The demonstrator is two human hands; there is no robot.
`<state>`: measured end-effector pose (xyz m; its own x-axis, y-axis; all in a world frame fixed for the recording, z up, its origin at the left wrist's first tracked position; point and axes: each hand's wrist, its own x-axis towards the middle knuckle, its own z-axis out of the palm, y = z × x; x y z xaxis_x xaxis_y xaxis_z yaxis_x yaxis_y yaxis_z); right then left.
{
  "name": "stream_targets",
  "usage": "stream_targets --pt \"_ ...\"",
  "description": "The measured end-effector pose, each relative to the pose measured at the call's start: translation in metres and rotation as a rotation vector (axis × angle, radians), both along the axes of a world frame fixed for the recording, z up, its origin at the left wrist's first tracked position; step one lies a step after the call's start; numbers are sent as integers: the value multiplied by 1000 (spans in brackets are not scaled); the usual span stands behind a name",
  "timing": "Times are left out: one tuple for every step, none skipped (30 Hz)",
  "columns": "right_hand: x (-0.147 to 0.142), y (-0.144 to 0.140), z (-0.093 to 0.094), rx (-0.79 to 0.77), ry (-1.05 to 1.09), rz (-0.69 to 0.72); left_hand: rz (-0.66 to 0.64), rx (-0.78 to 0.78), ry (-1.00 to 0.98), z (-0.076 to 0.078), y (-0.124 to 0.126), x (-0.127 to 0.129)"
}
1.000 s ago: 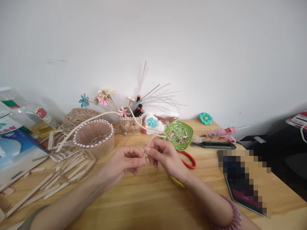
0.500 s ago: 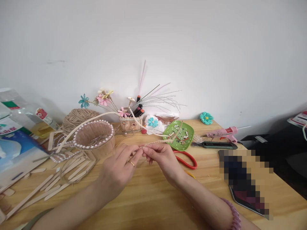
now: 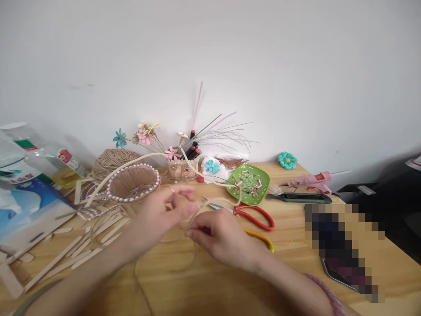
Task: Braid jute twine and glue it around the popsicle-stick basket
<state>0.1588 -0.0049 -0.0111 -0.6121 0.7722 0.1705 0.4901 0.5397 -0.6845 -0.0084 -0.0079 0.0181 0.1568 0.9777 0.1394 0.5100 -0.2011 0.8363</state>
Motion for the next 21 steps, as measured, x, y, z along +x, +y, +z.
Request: stream_targets --pt "-1 -2 0 -13 -5 8 -61 -134 -29 -2 3 2" --pt "-2 -3 1 -32 0 9 -92 -214 -66 -4 5 3" --pt "-3 -4 1 -58 16 4 -99 -255 -115 -6 7 4" --pt "-3 -4 0 -91 46 -4 -78 -271 -179 -8 9 4" --pt "-3 -3 0 -126 87 -17 -27 -272 -263 -10 10 4" --pt "-3 -2 -1 -159 132 -30 41 -267 -359 -11 10 4" --pt "-3 -1 -1 -185 173 -43 112 -264 -454 -12 10 3" --pt "-3 -1 -2 -202 209 -55 174 -260 -543 -13 9 3" --pt "-3 -1 -3 -207 236 -65 218 -260 -621 -14 9 3" --pt "-4 -1 -4 -204 255 -73 251 -262 -682 -14 8 3" --pt "-5 -2 -5 -197 267 -80 272 -266 -726 -14 8 3" --pt "-6 -3 -6 -189 275 -85 284 -270 -759 -14 8 2" --pt "-7 -4 -7 -184 282 -88 294 -272 -785 -15 8 2" --pt "-8 -5 -8 -182 290 -88 303 -273 -806 -15 8 2" --pt "-9 -5 -8 -187 300 -86 304 -275 -816 -14 9 1" --pt "-9 -5 -8 -202 312 -83 290 -284 -811 -14 10 0" --pt "-9 -4 -9 -226 324 -79 262 -301 -786 -14 12 -2" --pt "-9 -2 -9 -256 335 -76 223 -319 -736 -13 13 -3" --pt "-8 0 -10 -285 347 -77 171 -342 -667 -13 15 -4" --pt "-8 3 -10 -310 353 -78 108 -371 -587 -13 16 -6" --pt "-7 5 -11 -328 355 -78 38 -407 -506 -13 16 -6"
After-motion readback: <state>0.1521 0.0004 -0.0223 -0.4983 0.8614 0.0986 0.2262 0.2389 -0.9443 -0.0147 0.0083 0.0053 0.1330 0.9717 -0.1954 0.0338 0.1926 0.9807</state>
